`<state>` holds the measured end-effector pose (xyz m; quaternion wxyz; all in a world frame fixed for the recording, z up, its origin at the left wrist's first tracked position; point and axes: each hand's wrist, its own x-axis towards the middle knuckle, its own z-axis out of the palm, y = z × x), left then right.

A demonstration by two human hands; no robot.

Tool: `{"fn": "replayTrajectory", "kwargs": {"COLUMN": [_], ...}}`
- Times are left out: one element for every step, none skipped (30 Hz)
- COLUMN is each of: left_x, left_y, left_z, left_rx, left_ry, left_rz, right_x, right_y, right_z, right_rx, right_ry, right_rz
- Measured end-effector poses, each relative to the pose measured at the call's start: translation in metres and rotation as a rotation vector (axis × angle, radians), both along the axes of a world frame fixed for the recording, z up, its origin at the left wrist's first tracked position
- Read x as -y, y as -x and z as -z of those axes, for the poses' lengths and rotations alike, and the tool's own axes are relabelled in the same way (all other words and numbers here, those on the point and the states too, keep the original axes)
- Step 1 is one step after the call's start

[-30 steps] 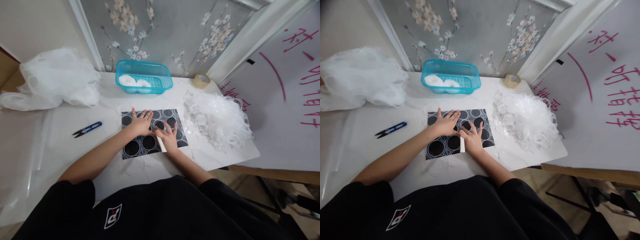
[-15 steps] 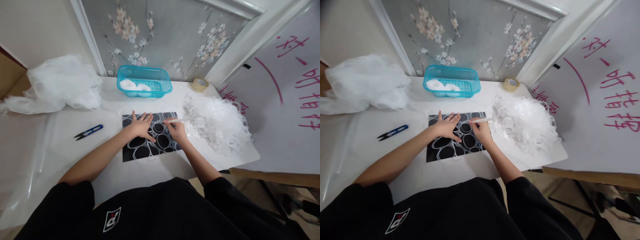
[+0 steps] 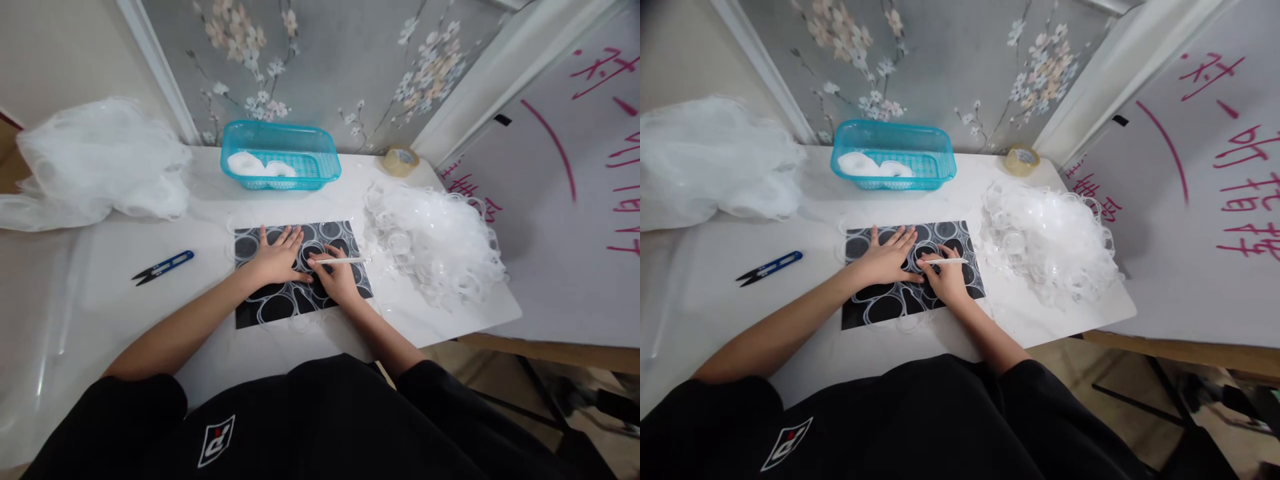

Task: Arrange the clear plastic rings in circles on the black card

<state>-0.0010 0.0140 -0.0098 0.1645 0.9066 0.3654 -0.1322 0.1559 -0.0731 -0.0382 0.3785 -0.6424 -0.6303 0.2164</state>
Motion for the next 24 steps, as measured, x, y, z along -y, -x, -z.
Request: {"fn": "replayTrajectory", "kwargs": {"left_x": [-0.0001,-0.0004,-0.0009,-0.0013,-0.0016,-0.0018,-0.0019,-0.0018,-0.0017,-0.0016,-0.0015,-0.0015,-0.0015,-0.0015,-0.0015,-0.0016,-0.0015,-0.0015,-0.0014,-0.0012,-0.0011,-0.0010,-0.0009,-0.0009], "left_y": [0.0003,0.0005,0.0005,0.0004,0.0001,-0.0003,-0.0007,-0.0010,-0.0013,-0.0016,-0.0017,-0.0018,-0.0019,-0.0019,-0.0018,-0.0018,-0.0018,-0.0018,-0.0018,-0.0019,-0.0021,-0.0023,-0.0026,-0.0028], "left_z": [0.0006,0.0011,0.0014,0.0015,0.0014,0.0013,0.0010,0.0007,0.0005,0.0005,0.0006,0.0009,0.0013,0.0017,0.0020,0.0021,0.0020,0.0016,0.0011,0.0005,-0.0002,-0.0008,-0.0014,-0.0018], "left_rx": [0.000,0.001,0.001,-0.002,-0.006,-0.011,-0.017,-0.023,-0.028,-0.029,-0.029,-0.027,-0.025,-0.022,-0.020,-0.020,-0.021,-0.022,-0.025,-0.026,-0.028,-0.028,-0.028,-0.028], "left_ry": [-0.001,-0.005,-0.010,-0.014,-0.018,-0.021,-0.023,-0.022,-0.020,-0.020,-0.020,-0.022,-0.025,-0.030,-0.032,-0.032,-0.031,-0.028,-0.024,-0.022,-0.021,-0.021,-0.021,-0.020], "left_rz": [0.000,0.000,0.001,0.001,0.004,0.006,0.008,0.010,0.011,0.011,0.011,0.011,0.010,0.010,0.010,0.010,0.011,0.011,0.010,0.009,0.008,0.006,0.005,0.003], "right_x": [0.0006,0.0014,0.0024,0.0034,0.0044,0.0054,0.0062,0.0068,0.0072,0.0074,0.0076,0.0077,0.0077,0.0078,0.0078,0.0079,0.0079,0.0078,0.0077,0.0075,0.0073,0.0072,0.0075,0.0082], "right_y": [0.0008,0.0015,0.0020,0.0023,0.0026,0.0028,0.0029,0.0030,0.0032,0.0034,0.0037,0.0040,0.0043,0.0047,0.0051,0.0054,0.0056,0.0056,0.0056,0.0053,0.0050,0.0047,0.0046,0.0047], "right_z": [-0.0003,-0.0007,-0.0012,-0.0016,-0.0020,-0.0023,-0.0026,-0.0027,-0.0027,-0.0027,-0.0026,-0.0024,-0.0023,-0.0021,-0.0019,-0.0017,-0.0016,-0.0015,-0.0015,-0.0015,-0.0014,-0.0013,-0.0009,-0.0004], "right_rx": [-0.013,-0.031,-0.055,-0.078,-0.097,-0.111,-0.119,-0.121,-0.118,-0.111,-0.103,-0.096,-0.088,-0.080,-0.073,-0.068,-0.064,-0.060,-0.058,-0.056,-0.055,-0.053,-0.049,-0.041], "right_ry": [0.013,0.023,0.031,0.036,0.041,0.045,0.046,0.045,0.043,0.040,0.037,0.035,0.034,0.031,0.028,0.026,0.025,0.024,0.024,0.025,0.023,0.020,0.017,0.013], "right_rz": [0.002,0.008,0.016,0.023,0.026,0.027,0.028,0.030,0.031,0.033,0.034,0.035,0.034,0.034,0.032,0.031,0.030,0.031,0.031,0.031,0.032,0.034,0.035,0.034]}}
